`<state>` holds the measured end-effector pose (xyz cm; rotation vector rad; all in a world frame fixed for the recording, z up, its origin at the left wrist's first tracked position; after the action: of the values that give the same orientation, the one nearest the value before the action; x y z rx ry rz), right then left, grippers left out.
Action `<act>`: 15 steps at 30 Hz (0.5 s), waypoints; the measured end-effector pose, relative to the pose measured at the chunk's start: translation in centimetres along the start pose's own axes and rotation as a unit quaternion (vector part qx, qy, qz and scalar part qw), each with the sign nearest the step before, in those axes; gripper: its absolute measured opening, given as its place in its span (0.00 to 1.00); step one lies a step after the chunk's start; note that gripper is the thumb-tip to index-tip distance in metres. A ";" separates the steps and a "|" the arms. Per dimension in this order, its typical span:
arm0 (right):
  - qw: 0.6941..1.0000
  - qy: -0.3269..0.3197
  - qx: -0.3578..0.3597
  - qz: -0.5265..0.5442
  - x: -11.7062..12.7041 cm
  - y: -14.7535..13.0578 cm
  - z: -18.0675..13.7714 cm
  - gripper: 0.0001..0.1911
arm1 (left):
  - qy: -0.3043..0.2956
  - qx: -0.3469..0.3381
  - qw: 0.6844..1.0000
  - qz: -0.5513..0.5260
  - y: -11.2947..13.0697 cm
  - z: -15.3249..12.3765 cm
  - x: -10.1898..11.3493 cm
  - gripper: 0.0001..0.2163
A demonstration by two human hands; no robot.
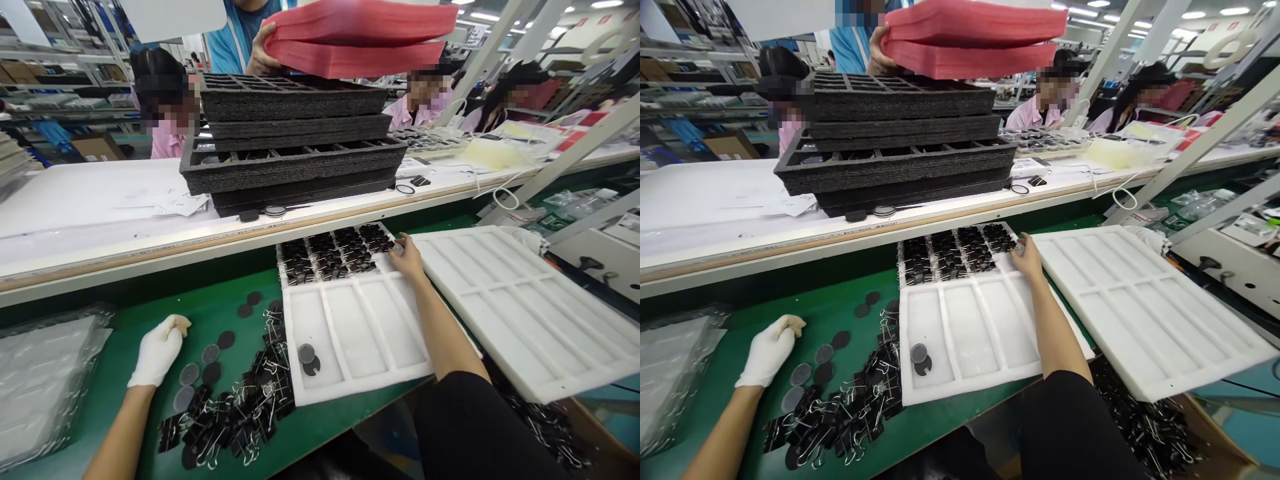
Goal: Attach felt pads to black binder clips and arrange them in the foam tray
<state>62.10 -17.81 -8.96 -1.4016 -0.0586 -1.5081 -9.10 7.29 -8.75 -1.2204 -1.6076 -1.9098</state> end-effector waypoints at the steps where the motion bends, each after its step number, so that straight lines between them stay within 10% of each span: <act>1: 1.000 0.001 0.001 -0.001 0.0 -0.2 -0.1 0.39 | -0.001 0.000 1.000 0.001 0.2 -0.1 0.0 0.11; 15: 0.999 -0.008 0.050 -0.017 0.6 -2.0 -0.8 0.29 | 0.039 0.009 0.997 -0.069 1.5 -3.0 0.0 0.15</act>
<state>60.33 -17.79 -7.65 -1.3383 -0.1666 -1.5023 -9.17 4.10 -7.76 -1.0377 -1.7030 -1.9959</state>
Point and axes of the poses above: each hand's wrist, its own z-axis towards the middle knuckle, its own x-axis out of the back of the hand, y = z × x, the point moved 5 cm from there along z, towards the middle knuckle, and after that the axes turned 5 degrees about -y, right-handed, at the moved point
